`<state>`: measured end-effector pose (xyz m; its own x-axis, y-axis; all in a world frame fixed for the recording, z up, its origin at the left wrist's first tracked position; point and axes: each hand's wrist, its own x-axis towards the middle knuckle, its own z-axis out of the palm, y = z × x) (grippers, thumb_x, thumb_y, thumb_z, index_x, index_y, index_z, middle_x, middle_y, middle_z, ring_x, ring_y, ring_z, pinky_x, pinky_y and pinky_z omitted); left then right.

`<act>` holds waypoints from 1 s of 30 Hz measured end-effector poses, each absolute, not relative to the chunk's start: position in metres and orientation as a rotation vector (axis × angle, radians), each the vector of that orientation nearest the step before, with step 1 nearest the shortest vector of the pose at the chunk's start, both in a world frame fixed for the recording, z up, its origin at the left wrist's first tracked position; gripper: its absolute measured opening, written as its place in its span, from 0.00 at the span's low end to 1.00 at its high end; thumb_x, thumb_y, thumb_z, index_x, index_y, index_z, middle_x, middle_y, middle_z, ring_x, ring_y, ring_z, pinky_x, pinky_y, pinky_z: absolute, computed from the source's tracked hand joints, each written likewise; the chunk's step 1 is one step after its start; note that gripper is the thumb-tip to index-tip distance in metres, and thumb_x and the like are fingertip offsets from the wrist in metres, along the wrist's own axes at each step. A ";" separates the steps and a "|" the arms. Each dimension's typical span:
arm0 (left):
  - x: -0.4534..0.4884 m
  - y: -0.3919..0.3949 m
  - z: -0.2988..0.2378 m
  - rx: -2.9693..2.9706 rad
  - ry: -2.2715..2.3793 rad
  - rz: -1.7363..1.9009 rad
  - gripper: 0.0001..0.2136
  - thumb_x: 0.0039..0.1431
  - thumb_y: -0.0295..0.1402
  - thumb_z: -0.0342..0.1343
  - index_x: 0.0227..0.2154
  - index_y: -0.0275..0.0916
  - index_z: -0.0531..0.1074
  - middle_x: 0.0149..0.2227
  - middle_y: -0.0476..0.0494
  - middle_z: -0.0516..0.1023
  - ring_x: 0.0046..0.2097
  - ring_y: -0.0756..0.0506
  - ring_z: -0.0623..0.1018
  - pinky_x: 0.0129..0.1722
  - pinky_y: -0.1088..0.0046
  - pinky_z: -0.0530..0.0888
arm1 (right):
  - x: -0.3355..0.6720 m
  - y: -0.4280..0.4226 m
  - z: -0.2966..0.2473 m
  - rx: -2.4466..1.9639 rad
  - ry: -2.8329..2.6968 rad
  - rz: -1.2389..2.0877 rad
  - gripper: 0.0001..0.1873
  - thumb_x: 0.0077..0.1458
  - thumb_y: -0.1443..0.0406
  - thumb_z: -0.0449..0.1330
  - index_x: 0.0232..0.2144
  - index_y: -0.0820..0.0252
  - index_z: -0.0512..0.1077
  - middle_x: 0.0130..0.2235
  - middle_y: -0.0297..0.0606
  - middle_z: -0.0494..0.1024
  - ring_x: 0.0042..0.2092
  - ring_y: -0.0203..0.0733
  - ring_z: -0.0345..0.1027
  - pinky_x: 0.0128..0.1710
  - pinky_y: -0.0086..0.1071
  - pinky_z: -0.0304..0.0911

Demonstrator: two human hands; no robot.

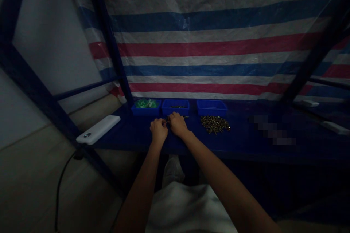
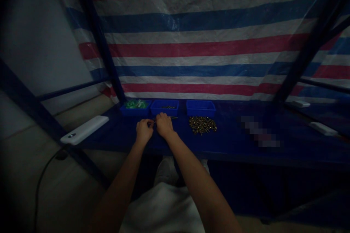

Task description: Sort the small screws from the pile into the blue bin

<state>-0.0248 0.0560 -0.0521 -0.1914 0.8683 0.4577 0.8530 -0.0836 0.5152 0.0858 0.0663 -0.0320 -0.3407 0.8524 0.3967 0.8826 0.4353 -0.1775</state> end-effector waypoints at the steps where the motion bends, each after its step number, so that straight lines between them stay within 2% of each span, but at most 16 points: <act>1: -0.024 0.055 -0.051 1.982 2.119 1.147 0.06 0.49 0.25 0.51 0.30 0.38 0.72 0.36 0.37 0.73 0.41 0.38 0.70 0.38 0.62 0.63 | 0.087 0.066 -0.032 -1.467 -2.253 -0.107 0.09 0.56 0.70 0.48 0.37 0.62 0.66 0.42 0.46 0.68 0.44 0.46 0.59 0.40 0.38 0.56; 5: -0.022 0.047 -0.045 2.097 2.125 1.153 0.08 0.53 0.27 0.49 0.33 0.38 0.72 0.39 0.37 0.73 0.43 0.37 0.69 0.37 0.61 0.62 | 0.094 0.061 -0.027 -1.469 -2.226 -0.125 0.11 0.55 0.72 0.45 0.39 0.63 0.64 0.42 0.46 0.69 0.43 0.46 0.59 0.40 0.38 0.54; 10: -0.020 0.035 -0.037 2.394 2.001 1.137 0.10 0.58 0.30 0.46 0.33 0.39 0.73 0.37 0.40 0.74 0.41 0.41 0.69 0.37 0.64 0.59 | 0.109 0.053 -0.020 -1.410 -2.208 -0.107 0.11 0.55 0.73 0.45 0.39 0.62 0.63 0.40 0.44 0.71 0.41 0.44 0.60 0.39 0.36 0.53; 18: -0.013 0.035 -0.027 2.491 1.737 1.219 0.07 0.56 0.33 0.50 0.31 0.40 0.73 0.36 0.44 0.75 0.41 0.44 0.69 0.39 0.65 0.59 | 0.132 0.053 -0.029 -1.112 -2.055 0.007 0.10 0.57 0.71 0.44 0.36 0.61 0.63 0.36 0.42 0.69 0.39 0.42 0.61 0.40 0.34 0.57; 23: -0.009 0.046 -0.014 2.072 1.438 1.517 0.07 0.51 0.35 0.54 0.27 0.38 0.74 0.32 0.45 0.76 0.38 0.46 0.72 0.40 0.68 0.63 | 0.147 0.056 -0.038 -1.063 -1.649 0.052 0.12 0.58 0.65 0.44 0.42 0.63 0.61 0.40 0.45 0.69 0.43 0.42 0.63 0.45 0.36 0.59; 26: -0.003 0.056 -0.004 1.522 1.282 1.651 0.10 0.47 0.37 0.56 0.27 0.36 0.74 0.29 0.45 0.76 0.31 0.49 0.72 0.33 0.73 0.65 | 0.151 0.055 -0.042 -1.115 -1.543 0.062 0.13 0.58 0.65 0.43 0.43 0.64 0.61 0.41 0.47 0.69 0.43 0.43 0.64 0.46 0.37 0.60; 30: 0.007 0.066 0.000 1.066 1.314 1.525 0.09 0.41 0.36 0.59 0.23 0.33 0.73 0.23 0.48 0.73 0.22 0.54 0.67 0.21 0.78 0.58 | 0.150 0.053 -0.044 -1.095 -1.596 0.068 0.13 0.57 0.66 0.44 0.42 0.64 0.63 0.41 0.47 0.70 0.43 0.43 0.65 0.45 0.36 0.60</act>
